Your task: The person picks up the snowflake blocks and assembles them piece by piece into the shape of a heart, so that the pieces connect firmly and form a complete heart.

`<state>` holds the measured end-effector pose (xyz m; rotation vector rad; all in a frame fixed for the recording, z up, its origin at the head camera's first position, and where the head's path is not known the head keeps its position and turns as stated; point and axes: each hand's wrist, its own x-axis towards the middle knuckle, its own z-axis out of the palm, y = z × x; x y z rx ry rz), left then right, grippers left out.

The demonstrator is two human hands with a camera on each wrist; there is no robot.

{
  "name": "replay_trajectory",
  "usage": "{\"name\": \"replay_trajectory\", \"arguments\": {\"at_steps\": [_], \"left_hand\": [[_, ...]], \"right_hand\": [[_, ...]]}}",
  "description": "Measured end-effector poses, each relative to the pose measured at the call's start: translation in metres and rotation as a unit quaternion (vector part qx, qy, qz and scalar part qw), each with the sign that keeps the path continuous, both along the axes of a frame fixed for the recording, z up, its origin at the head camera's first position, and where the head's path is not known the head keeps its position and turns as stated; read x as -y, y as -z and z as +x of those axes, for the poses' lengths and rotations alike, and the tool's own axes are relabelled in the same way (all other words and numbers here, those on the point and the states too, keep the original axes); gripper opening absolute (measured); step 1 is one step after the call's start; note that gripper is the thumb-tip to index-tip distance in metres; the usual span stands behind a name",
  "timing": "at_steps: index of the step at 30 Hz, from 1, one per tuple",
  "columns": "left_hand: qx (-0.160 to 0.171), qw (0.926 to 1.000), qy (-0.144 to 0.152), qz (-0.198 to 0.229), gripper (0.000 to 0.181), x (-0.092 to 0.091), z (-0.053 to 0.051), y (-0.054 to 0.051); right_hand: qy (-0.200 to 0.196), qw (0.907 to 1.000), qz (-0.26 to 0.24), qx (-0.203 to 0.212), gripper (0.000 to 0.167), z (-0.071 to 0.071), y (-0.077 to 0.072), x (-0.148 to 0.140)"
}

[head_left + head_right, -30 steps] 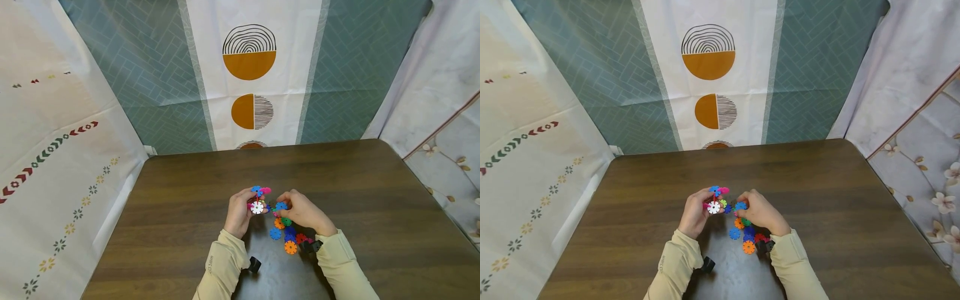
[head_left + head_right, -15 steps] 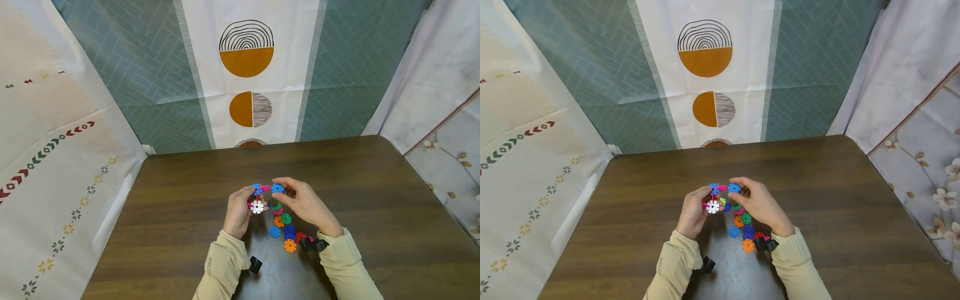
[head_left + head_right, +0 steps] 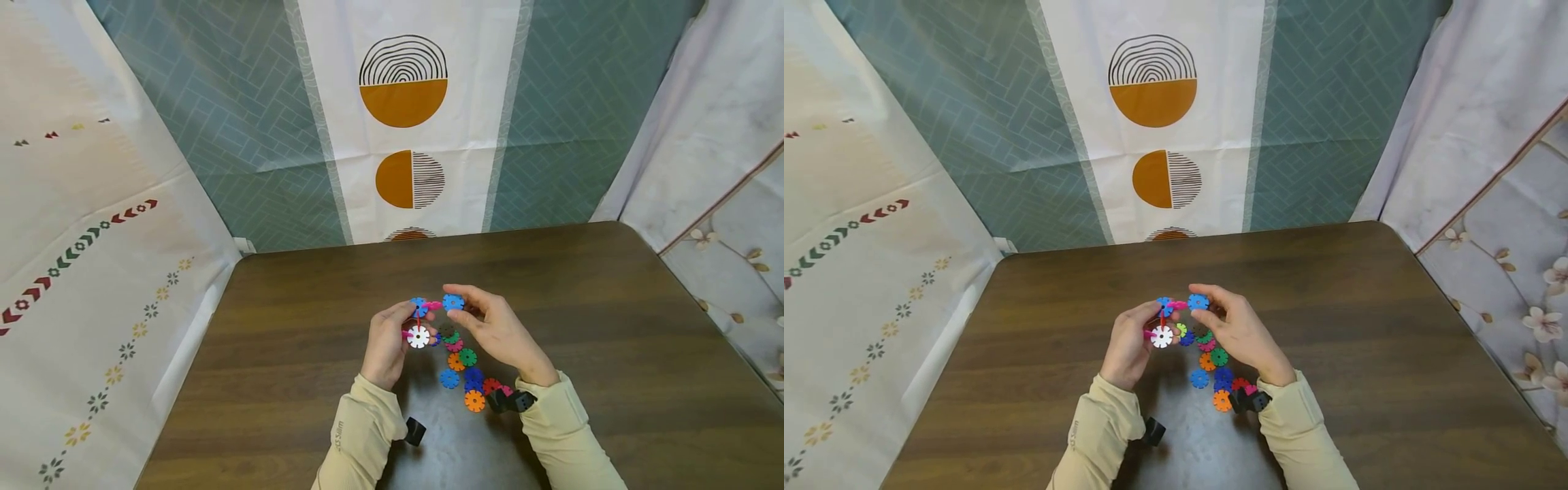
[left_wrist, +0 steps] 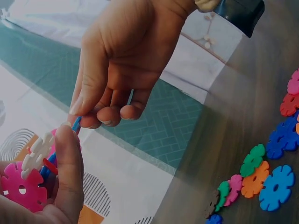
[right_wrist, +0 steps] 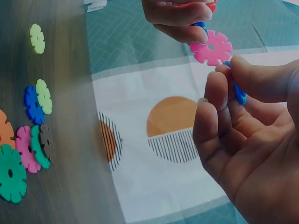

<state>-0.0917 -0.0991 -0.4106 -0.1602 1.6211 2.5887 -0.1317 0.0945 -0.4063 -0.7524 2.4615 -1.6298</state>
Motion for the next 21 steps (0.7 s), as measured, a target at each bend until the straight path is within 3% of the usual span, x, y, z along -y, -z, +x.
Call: {"name": "replay_trajectory", "arguments": {"at_steps": [13,21], "left_hand": [[-0.007,1.0,0.002,0.0,0.03,0.0007,0.0016,-0.0057],[-0.012,0.9999,0.004,0.003,0.034,0.0002,0.0013,-0.0077]], "right_hand": [[0.017,0.9987,-0.044,-0.019,0.04,0.0016,0.0009,0.0025],[0.025,0.9984,-0.044,-0.026,0.039,0.0021,0.0008,0.0048]]}}
